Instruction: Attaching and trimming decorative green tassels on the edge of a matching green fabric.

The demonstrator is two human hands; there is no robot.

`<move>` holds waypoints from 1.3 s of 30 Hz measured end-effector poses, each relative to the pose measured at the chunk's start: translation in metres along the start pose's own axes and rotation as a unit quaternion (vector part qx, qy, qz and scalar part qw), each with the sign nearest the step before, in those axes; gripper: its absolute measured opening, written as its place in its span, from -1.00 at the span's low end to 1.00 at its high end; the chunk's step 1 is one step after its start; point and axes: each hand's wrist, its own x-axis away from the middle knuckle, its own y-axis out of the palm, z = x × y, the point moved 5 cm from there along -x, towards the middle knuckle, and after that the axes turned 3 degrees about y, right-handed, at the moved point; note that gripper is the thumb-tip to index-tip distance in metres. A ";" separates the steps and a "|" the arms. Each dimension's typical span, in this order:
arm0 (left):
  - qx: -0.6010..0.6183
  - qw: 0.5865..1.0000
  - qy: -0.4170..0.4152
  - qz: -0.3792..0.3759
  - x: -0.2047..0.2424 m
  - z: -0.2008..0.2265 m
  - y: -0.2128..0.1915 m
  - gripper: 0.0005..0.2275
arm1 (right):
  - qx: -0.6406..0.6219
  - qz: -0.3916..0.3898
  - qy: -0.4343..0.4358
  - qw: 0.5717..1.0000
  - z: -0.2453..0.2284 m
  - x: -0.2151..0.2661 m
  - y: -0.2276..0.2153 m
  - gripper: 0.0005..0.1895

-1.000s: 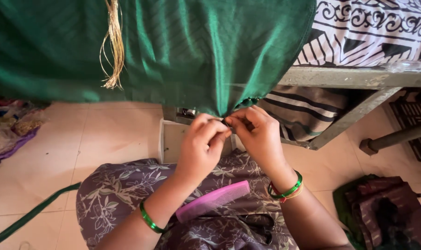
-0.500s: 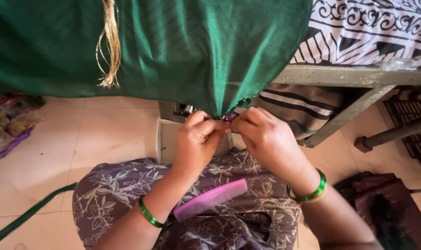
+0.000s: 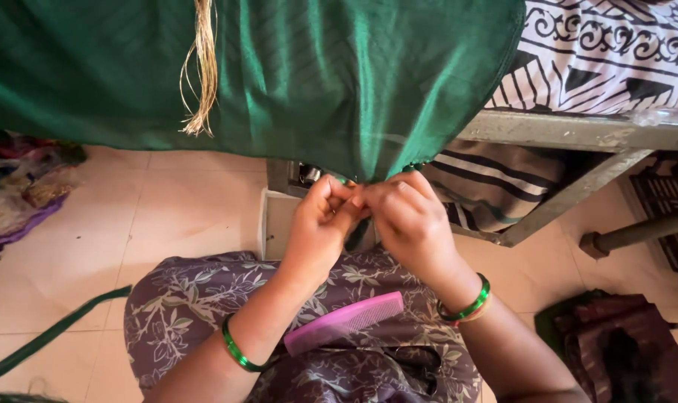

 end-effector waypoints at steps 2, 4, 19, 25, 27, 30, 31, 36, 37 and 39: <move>-0.104 0.993 0.052 0.012 0.001 -0.004 -0.004 -0.92 | 0.067 -0.015 -0.071 0.995 -0.009 0.001 0.004 -0.66; -0.269 0.951 0.148 0.021 0.007 0.027 0.006 -0.95 | 0.095 -0.014 -0.061 0.994 -0.011 0.000 0.004 -0.66; -0.309 0.941 0.128 -0.058 0.002 0.037 0.002 -0.92 | -0.036 -0.015 0.066 0.997 0.017 -0.004 -0.014 -0.83; -0.393 0.886 0.238 -0.065 0.006 0.043 0.017 -0.90 | -0.006 0.044 0.054 0.998 0.020 -0.002 -0.011 -0.85; -0.389 0.886 0.246 -0.052 0.006 0.044 0.016 -0.90 | -0.073 0.064 0.131 0.987 0.036 0.010 -0.009 -0.88; -0.381 0.889 0.244 -0.074 0.008 0.038 0.016 -0.86 | -0.092 -0.002 0.224 0.970 0.058 0.030 0.001 -0.93; -0.355 0.904 0.227 -0.074 0.008 0.033 0.015 -0.87 | -0.199 -0.044 0.300 0.932 0.065 0.037 0.008 -0.93; -0.459 0.835 0.304 -0.022 0.011 0.066 0.019 -0.88 | -0.265 -0.056 0.308 0.912 0.069 0.039 0.013 -0.95; -0.510 0.784 0.346 -0.072 0.008 0.078 0.029 -0.82 | -0.246 -0.056 0.299 0.921 0.068 0.040 0.013 -0.94; -0.559 0.726 0.382 -0.118 0.001 0.095 0.038 -0.71 | -0.228 -0.061 0.287 0.928 0.065 0.039 0.014 -0.92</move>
